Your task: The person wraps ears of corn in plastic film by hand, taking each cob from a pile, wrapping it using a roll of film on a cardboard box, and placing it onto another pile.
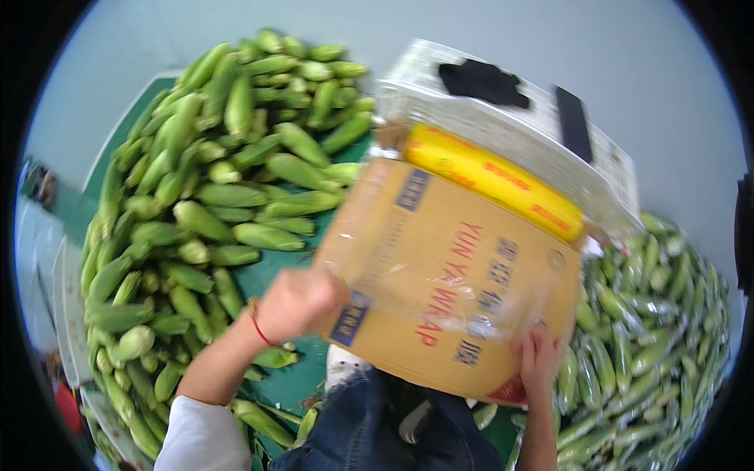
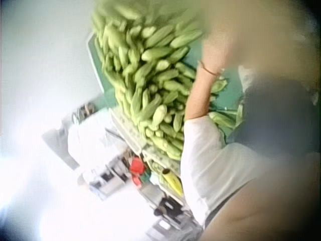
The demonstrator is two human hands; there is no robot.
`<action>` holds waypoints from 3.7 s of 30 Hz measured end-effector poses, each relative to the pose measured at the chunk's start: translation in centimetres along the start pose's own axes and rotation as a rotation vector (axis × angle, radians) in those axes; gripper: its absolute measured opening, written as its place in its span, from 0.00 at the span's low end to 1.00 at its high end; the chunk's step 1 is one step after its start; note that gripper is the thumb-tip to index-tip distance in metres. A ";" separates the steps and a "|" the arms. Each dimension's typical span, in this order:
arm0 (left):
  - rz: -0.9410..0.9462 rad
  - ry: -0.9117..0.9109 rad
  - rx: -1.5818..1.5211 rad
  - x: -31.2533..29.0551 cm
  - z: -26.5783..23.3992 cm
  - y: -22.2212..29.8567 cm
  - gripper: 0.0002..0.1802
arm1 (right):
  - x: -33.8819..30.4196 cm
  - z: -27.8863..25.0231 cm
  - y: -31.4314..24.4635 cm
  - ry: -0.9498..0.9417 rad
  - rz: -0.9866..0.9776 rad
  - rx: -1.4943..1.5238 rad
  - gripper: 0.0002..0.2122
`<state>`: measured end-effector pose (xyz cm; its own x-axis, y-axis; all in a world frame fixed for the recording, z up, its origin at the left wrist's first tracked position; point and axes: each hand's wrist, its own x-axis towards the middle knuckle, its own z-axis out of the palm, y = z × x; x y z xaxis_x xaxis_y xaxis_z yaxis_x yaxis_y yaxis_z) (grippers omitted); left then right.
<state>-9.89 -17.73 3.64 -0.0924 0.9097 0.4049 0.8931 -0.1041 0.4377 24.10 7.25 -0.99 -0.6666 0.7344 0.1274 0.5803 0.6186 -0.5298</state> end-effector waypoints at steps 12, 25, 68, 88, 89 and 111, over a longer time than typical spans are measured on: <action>-1.697 1.097 -1.188 -15.8 15.8 -19.9 0.20 | -7.9 -0.8 2.7 -0.295 0.377 0.413 0.02; -1.397 1.280 -1.665 -19.4 10.9 -16.5 0.23 | -8.5 -1.1 1.1 -0.237 0.393 0.351 0.02; -0.290 -0.560 -0.206 10.4 9.3 4.2 0.15 | 5.3 0.3 -7.0 -0.312 -0.214 -0.165 0.16; -0.035 -0.642 0.306 21.0 14.2 -2.5 0.28 | 7.9 1.4 -6.8 -0.443 -0.644 -0.115 0.33; -0.026 -0.630 0.303 20.9 13.9 -2.3 0.29 | 6.3 0.2 -8.0 -0.618 -0.600 -0.156 0.33; -0.845 0.495 -1.194 6.4 10.3 5.0 0.15 | -1.9 0.6 -9.6 -0.590 0.933 1.711 0.28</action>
<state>-1.48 -8.28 0.12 -0.7201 0.6723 -0.1718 -0.3303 -0.1144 0.9369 19.49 -0.24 3.32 -0.7322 0.2285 -0.6416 0.0572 -0.9181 -0.3922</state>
